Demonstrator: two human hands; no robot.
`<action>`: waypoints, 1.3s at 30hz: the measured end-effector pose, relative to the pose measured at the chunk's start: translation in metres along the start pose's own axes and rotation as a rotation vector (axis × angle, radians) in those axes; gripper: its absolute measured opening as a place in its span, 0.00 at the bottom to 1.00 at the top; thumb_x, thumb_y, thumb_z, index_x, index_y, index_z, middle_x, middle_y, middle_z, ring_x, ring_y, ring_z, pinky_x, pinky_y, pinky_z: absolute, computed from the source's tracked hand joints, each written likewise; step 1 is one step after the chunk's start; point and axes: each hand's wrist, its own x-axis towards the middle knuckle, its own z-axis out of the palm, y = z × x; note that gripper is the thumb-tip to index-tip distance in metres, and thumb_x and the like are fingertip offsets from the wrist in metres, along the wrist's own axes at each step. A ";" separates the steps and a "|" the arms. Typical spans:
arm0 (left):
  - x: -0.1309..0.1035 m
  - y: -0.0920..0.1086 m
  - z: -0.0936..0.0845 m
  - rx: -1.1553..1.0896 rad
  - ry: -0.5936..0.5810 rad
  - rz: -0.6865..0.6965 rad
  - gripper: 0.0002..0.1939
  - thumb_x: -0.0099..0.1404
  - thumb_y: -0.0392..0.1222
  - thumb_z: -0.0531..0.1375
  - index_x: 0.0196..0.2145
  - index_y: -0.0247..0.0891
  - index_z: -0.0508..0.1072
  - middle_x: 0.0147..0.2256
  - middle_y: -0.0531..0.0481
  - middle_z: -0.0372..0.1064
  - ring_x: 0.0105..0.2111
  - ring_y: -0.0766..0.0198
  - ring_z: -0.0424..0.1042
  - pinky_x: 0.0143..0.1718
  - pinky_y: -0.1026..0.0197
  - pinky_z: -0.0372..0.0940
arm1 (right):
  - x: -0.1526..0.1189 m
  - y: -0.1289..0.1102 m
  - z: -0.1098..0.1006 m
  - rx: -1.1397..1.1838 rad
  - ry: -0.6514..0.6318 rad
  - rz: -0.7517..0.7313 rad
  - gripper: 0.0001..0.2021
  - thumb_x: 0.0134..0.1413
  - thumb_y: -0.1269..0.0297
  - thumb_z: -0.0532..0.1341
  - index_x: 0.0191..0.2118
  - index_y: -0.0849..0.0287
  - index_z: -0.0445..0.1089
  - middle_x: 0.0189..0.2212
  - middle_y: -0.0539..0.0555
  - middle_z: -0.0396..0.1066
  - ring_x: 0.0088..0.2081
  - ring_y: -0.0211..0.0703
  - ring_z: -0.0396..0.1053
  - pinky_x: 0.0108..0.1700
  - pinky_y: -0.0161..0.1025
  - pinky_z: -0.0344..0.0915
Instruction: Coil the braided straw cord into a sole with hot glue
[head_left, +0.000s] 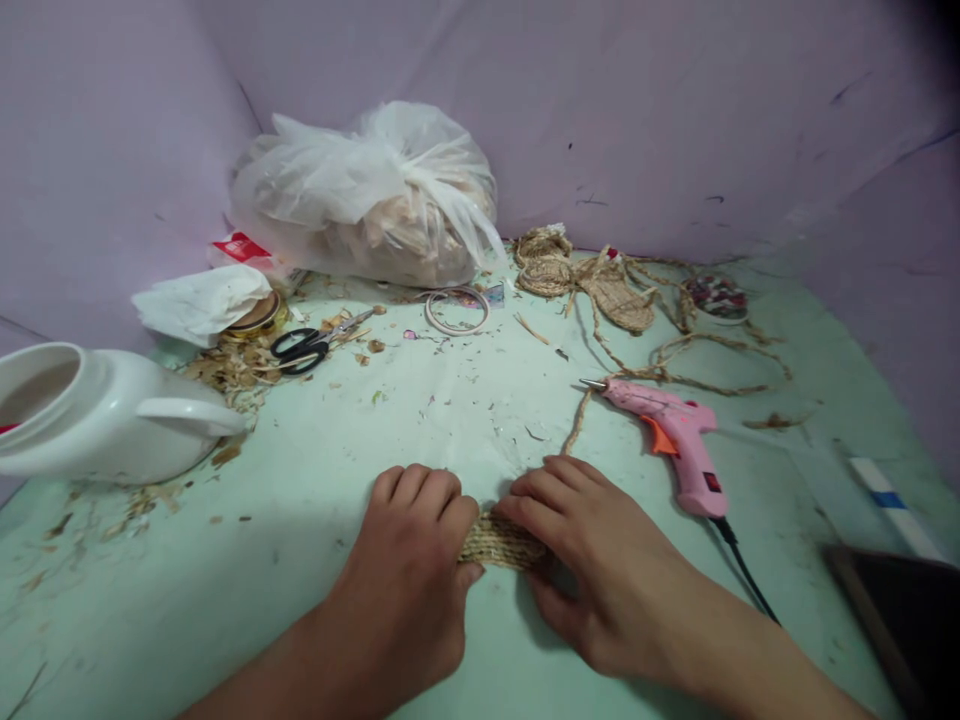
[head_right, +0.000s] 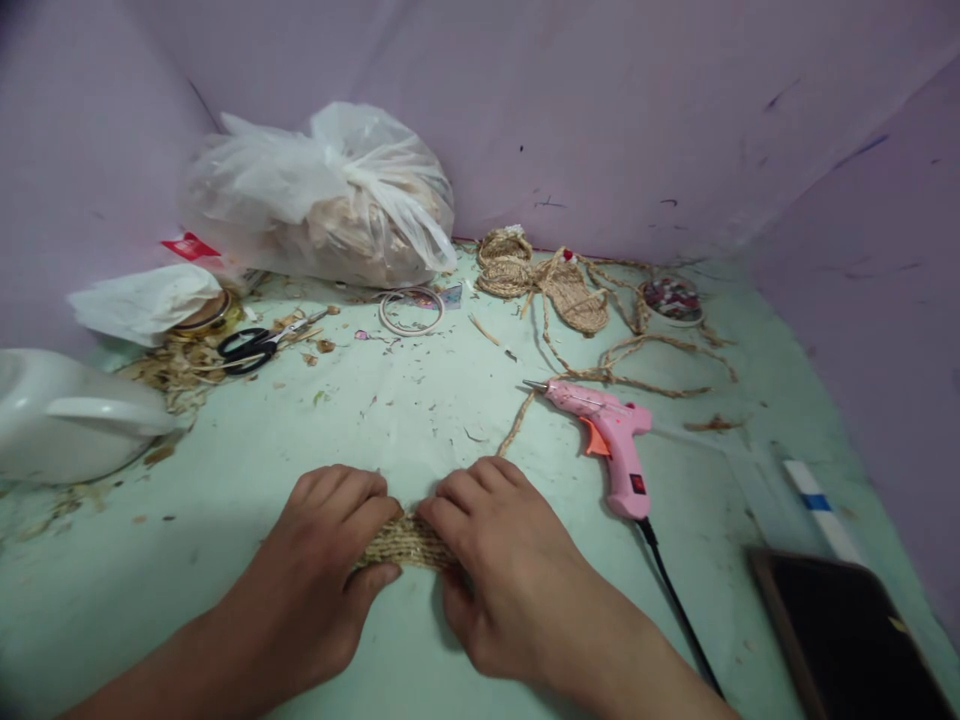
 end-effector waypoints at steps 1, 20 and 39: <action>0.000 0.000 0.001 0.001 0.004 -0.002 0.07 0.56 0.34 0.55 0.35 0.38 0.67 0.38 0.45 0.63 0.39 0.54 0.59 0.43 0.46 0.54 | 0.000 -0.001 0.001 0.002 0.013 0.011 0.14 0.40 0.74 0.58 0.37 0.59 0.67 0.36 0.54 0.67 0.39 0.46 0.60 0.44 0.46 0.58; -0.004 -0.021 -0.024 -0.106 0.036 -0.300 0.08 0.57 0.39 0.54 0.35 0.43 0.69 0.33 0.51 0.68 0.35 0.59 0.66 0.39 0.55 0.59 | 0.004 -0.007 0.020 0.059 0.141 0.066 0.14 0.47 0.73 0.58 0.43 0.58 0.68 0.38 0.55 0.71 0.39 0.49 0.62 0.43 0.51 0.60; -0.003 -0.009 -0.010 0.015 -0.018 -0.174 0.08 0.53 0.32 0.53 0.31 0.39 0.67 0.35 0.46 0.64 0.38 0.53 0.61 0.40 0.47 0.56 | 0.007 -0.011 0.022 0.062 0.157 0.144 0.11 0.44 0.72 0.59 0.38 0.58 0.67 0.34 0.55 0.69 0.36 0.49 0.60 0.39 0.48 0.58</action>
